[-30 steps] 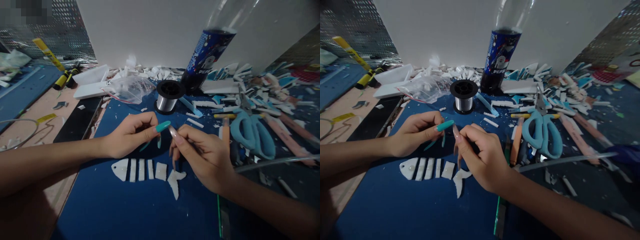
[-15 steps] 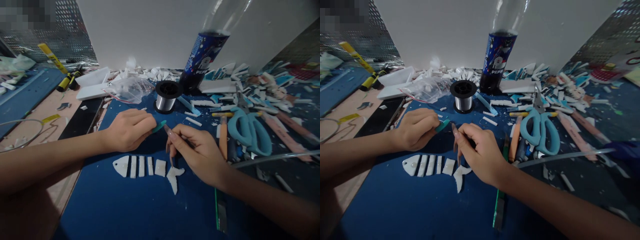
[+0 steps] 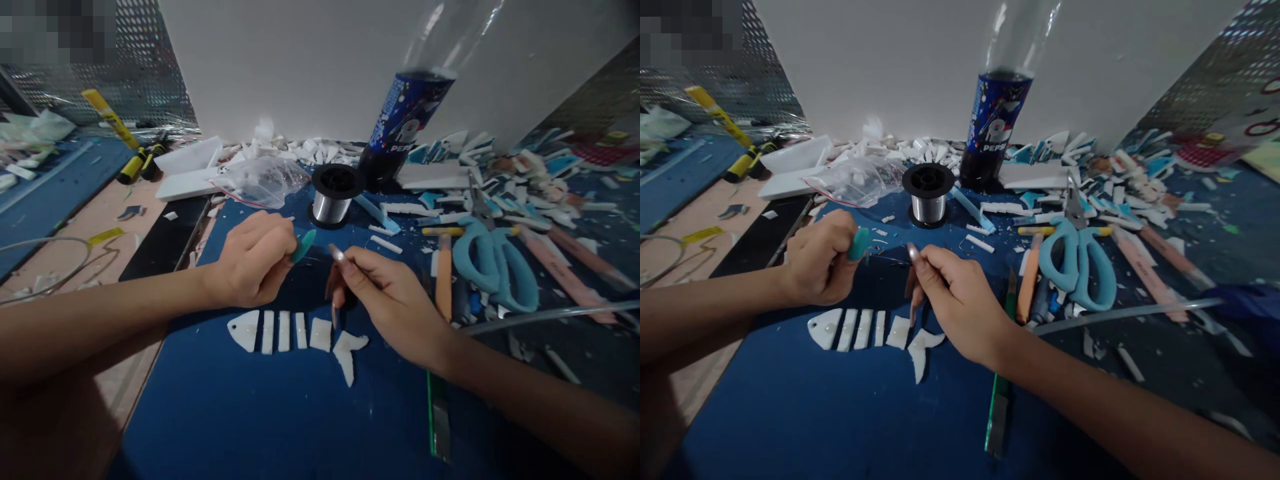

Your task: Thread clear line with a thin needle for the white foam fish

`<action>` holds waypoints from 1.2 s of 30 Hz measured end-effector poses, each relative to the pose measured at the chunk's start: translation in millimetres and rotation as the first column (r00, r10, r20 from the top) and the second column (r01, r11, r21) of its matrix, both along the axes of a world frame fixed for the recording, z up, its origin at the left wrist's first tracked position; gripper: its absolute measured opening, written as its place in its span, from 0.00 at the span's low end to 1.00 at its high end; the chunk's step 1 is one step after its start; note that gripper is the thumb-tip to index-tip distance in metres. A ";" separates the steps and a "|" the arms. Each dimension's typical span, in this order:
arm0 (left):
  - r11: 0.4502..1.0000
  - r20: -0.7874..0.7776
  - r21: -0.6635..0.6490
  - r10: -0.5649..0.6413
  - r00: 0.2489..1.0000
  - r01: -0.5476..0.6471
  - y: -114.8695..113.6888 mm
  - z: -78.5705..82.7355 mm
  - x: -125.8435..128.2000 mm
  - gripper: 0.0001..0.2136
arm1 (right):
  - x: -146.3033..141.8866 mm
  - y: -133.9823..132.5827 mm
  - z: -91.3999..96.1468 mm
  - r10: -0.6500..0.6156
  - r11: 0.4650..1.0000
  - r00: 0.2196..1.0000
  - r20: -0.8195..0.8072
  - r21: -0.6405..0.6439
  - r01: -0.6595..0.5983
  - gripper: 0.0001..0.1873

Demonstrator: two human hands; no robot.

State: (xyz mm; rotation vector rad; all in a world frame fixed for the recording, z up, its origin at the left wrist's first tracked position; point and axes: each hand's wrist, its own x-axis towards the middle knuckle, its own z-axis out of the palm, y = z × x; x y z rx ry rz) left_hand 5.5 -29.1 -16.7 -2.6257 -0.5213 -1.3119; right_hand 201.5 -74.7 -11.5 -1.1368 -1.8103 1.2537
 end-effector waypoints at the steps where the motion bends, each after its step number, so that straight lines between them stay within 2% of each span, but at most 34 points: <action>1: 1.000 0.014 -0.012 -0.004 1.000 0.005 0.1 -0.3 -0.1 0.09 | -0.1 -0.1 0.3 -0.005 1.000 0.999 -0.041 -0.021 0.004 0.19; 4: 0.997 0.027 -0.078 -0.019 0.999 0.022 0.8 -1.3 -0.2 0.09 | 0.4 -0.1 1.0 -0.008 0.997 0.990 -0.143 -0.078 -0.003 0.22; 8: 0.990 0.099 -0.136 0.042 0.994 -0.029 2.1 -1.9 0.2 0.09 | 1.8 0.3 0.3 -0.004 0.997 0.968 -0.249 -0.077 -0.016 0.23; 13: 0.982 0.135 -0.184 0.076 0.988 -0.050 1.2 -1.9 0.8 0.09 | 1.0 -0.9 1.1 -0.027 0.999 0.984 -0.174 -0.035 0.021 0.14; 16: 0.978 0.096 -0.186 0.108 0.990 -0.089 0.2 -2.3 0.6 0.08 | 0.2 -1.2 3.8 -0.043 0.999 0.986 -0.159 0.023 0.047 0.13; 18: 0.969 0.043 -0.205 0.146 0.988 -0.134 0.4 -2.0 -0.2 0.07 | 0.0 -0.6 4.7 -0.065 0.996 0.985 -0.161 0.056 0.075 0.13; 20: 0.937 -0.027 -0.258 0.237 0.971 -0.236 1.7 0.1 -1.5 0.07 | -0.1 0.6 4.1 -0.099 0.992 0.981 -0.168 0.063 0.111 0.13; 22: 0.884 -0.132 -0.277 0.353 0.926 -0.376 3.8 4.2 -2.3 0.08 | 0.1 2.0 2.3 -0.139 0.988 0.971 -0.194 0.040 0.150 0.13; 25: 0.830 -0.401 -0.128 0.457 0.794 -0.542 6.2 12.4 -1.4 0.09 | 0.8 3.7 -0.8 -0.185 0.982 0.955 -0.232 0.000 0.190 0.13; 27: 0.822 -0.583 0.006 0.465 0.666 -0.569 5.8 16.7 0.4 0.09 | 1.3 4.5 -2.1 -0.206 0.977 0.952 -0.227 0.003 0.212 0.13; 30: 0.814 -0.725 0.107 0.457 0.515 -0.572 3.2 18.7 2.6 0.10 | 1.7 5.0 -2.4 -0.218 0.973 0.952 -0.214 0.024 0.228 0.13; 32: 0.808 -0.767 0.116 0.443 0.464 -0.578 1.8 17.7 2.5 0.10 | 1.9 5.3 -1.9 -0.220 0.973 0.952 -0.214 0.027 0.231 0.12; 36: 0.831 -0.810 0.094 0.384 0.443 -0.549 1.3 16.8 0.2 0.07 | 1.7 5.6 -0.3 -0.241 0.967 0.948 -0.207 0.035 0.253 0.13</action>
